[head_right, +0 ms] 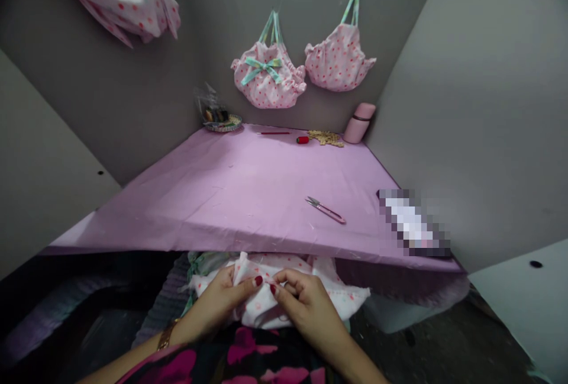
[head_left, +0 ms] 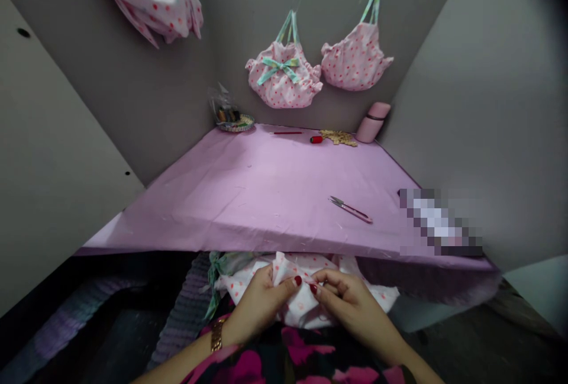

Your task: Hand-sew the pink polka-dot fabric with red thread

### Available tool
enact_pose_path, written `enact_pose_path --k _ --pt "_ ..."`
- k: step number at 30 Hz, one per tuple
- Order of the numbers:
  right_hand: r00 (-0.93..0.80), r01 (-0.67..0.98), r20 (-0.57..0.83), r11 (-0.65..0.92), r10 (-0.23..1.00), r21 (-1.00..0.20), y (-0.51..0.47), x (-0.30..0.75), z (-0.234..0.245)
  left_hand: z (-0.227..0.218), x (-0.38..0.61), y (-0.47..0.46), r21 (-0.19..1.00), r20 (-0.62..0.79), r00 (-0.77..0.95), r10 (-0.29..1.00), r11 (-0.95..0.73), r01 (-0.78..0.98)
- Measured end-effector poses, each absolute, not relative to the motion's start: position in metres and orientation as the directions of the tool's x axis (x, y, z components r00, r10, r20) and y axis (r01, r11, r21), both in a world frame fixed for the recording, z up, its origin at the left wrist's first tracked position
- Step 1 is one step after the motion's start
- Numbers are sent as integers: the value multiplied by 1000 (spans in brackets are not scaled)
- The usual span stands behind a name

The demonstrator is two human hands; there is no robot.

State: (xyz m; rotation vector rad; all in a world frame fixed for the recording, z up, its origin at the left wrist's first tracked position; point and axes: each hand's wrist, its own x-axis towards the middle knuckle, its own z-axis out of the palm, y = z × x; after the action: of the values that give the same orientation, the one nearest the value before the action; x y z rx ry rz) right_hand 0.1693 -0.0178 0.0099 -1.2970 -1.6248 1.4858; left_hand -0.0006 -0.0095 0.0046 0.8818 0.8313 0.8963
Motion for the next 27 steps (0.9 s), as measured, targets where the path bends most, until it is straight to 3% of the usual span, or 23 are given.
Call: enact_pose_path --k 11,20,27 --pt "-421 89 -260 -245 869 -965 -12 171 2 2 0 -9 893 -229 441 868 368 -260" --pt "-472 -11 -186 -217 862 -976 -9 172 -3 -3 0 -8 878 -235 472 849 395 -272" --pt "-489 -6 -215 -249 845 -968 -7 174 -3 1 1 -8 873 -226 493 840 400 -281"
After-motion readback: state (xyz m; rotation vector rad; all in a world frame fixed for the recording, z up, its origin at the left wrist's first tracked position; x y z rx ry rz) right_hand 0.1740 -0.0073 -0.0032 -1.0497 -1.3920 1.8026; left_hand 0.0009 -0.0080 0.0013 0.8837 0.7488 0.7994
